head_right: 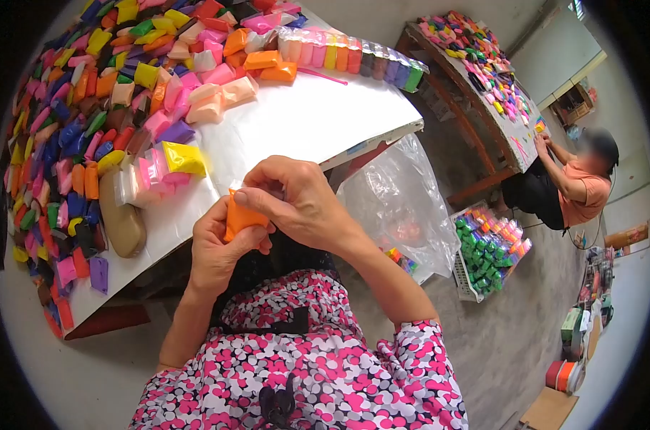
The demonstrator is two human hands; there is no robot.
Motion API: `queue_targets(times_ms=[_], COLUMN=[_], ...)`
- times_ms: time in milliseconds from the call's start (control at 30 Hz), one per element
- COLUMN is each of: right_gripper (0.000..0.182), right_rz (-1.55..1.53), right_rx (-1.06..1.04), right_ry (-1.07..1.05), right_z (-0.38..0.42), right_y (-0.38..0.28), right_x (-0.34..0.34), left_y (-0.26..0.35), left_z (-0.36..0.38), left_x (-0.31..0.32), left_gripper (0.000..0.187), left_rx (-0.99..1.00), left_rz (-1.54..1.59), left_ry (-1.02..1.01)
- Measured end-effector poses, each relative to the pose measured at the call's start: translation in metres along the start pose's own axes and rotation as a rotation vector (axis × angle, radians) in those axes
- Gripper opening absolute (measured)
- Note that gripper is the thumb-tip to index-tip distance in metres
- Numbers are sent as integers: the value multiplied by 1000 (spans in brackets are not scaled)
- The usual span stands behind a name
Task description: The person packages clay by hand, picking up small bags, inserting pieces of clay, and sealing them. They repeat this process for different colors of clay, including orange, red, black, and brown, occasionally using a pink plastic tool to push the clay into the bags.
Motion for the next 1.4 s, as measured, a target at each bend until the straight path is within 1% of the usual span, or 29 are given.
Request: queue_targets(times_ms=[67,167,267,367,400,500,600,700,800,900,1000,1100,1200,1300,1333,1400], right_gripper=[16,16,18,20,23,23,22,22,23,24,25,30,26,23,20,19], right_rz=[-3,222,-141,-263,-251,-298,-286,-345,-246,-185,-239,-317,-331,175,181,374], right_rx=[-124,-355,-69,30,52,98,155,260,280,235,230,153,59,-264,-381,-595], right_ry=[16,138,43,14,-15,-36,-90,-156,-141,-93,-53,64,259,524,472,493], right_z=[-2,7,0,-8,-11,-15,-20,-23,-28,-32,-32,-23,1,42,54,73], right_y=[-5,-16,9,21,23,32,39,49,47,46,43,30,22,-4,-15,-34], right_x=[2,-1,0,-9,-9,-3,0,5,4,5,5,-5,-22,-30,-21,0], left_y=[-4,-17,-5,2,4,10,13,25,35,37,30,18,13,8,8,8], left_z=[0,2,4,8,11,17,20,21,18,17,18,25,31,34,34,35], left_x=[3,0,2,-4,-6,-11,-18,-12,-6,-6,-14,-26,-31,-32,-32,-31], left_gripper=[24,28,32,37,40,41,34,25,19,16,20,21,22,22,22,21], left_rx=[-17,-90,-63,-14,5,54,24,227,383,468,370,323,322,338,346,359], left_rz=[-13,-14,39,82,55,-193,-325,-702,-870,-958,-825,-595,-504,-477,-463,-433], left_ry=[-48,-68,-25,-19,-22,-45,10,-24,-9,-15,71,187,292,311,318,333])
Point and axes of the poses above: each hand's wrist, its own z-axis away from the middle knuckle, its own x-axis out of the palm, y = z × x, the point moved 10 cm from there along -z, towards the middle knuckle, and after that the axes turned 7 degrees about x, right-handed, at the moved point
